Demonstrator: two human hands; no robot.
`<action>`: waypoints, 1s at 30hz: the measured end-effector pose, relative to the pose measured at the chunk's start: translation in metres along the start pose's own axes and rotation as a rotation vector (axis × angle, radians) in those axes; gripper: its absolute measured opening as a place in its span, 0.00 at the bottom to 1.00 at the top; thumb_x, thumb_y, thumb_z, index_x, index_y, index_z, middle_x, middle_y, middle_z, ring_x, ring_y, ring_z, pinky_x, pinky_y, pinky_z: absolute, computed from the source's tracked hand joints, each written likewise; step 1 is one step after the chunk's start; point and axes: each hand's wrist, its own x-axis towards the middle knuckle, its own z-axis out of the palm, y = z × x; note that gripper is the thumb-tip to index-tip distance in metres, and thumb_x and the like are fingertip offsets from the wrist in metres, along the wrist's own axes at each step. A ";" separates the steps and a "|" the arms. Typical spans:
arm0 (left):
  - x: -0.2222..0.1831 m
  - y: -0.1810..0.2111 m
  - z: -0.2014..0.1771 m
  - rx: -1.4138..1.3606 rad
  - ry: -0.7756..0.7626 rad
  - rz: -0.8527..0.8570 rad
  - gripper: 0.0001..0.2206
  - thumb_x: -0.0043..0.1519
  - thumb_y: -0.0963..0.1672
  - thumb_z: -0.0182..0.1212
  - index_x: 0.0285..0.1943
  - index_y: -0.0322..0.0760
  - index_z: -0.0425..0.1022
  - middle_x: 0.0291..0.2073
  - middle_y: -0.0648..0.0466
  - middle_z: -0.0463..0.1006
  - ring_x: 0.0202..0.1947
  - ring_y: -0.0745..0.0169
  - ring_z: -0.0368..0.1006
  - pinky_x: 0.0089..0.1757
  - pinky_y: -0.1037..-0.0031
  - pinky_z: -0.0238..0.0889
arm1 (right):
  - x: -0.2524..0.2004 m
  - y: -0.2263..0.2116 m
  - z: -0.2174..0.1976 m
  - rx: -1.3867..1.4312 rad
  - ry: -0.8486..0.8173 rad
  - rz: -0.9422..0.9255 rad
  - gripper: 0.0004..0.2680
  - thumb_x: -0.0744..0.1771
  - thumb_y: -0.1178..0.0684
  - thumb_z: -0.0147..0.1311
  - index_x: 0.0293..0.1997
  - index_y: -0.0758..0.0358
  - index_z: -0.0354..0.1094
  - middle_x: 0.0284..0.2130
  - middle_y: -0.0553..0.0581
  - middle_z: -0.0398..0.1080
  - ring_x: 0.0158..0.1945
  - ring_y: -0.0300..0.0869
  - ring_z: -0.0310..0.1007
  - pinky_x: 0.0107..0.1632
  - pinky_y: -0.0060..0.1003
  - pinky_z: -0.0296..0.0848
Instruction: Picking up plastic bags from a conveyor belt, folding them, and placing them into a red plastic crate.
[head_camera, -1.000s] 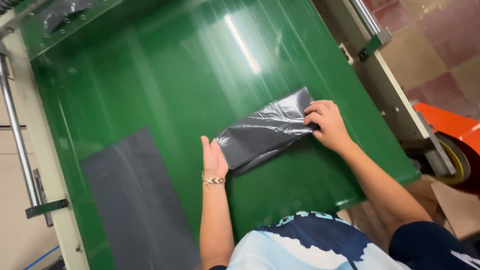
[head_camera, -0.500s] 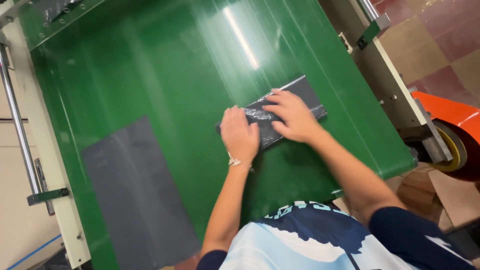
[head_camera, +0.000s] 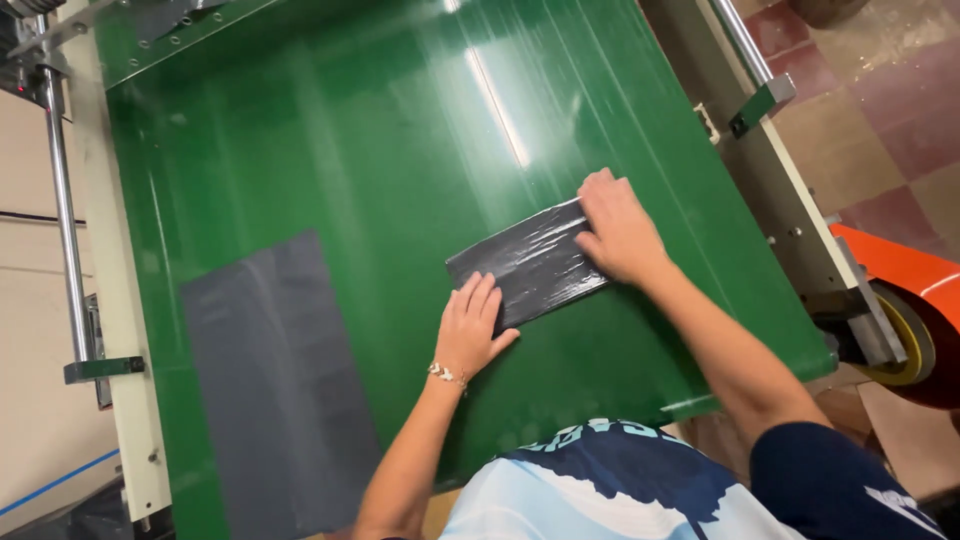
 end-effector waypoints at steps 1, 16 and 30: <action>-0.009 -0.007 0.018 0.110 0.223 0.160 0.25 0.66 0.60 0.39 0.52 0.44 0.72 0.55 0.52 0.72 0.57 0.51 0.69 0.44 0.63 0.66 | 0.000 -0.010 -0.005 0.056 -0.016 -0.094 0.24 0.60 0.49 0.56 0.61 0.68 0.62 0.59 0.69 0.64 0.67 0.61 0.59 0.69 0.55 0.54; 0.092 -0.016 0.002 -1.310 -0.851 -0.508 0.30 0.67 0.54 0.26 0.36 0.42 0.80 0.36 0.53 0.84 0.44 0.68 0.78 0.47 0.81 0.67 | -0.146 -0.089 0.015 1.088 -0.169 0.642 0.06 0.67 0.54 0.55 0.28 0.54 0.72 0.19 0.47 0.67 0.27 0.37 0.64 0.35 0.41 0.66; 0.083 0.039 0.083 -0.111 0.219 -0.510 0.13 0.66 0.54 0.50 0.34 0.50 0.62 0.27 0.56 0.68 0.19 0.47 0.76 0.25 0.62 0.74 | -0.099 -0.042 -0.018 1.857 -0.207 1.282 0.07 0.70 0.54 0.43 0.53 0.55 0.63 0.47 0.62 0.73 0.49 0.55 0.77 0.49 0.57 0.76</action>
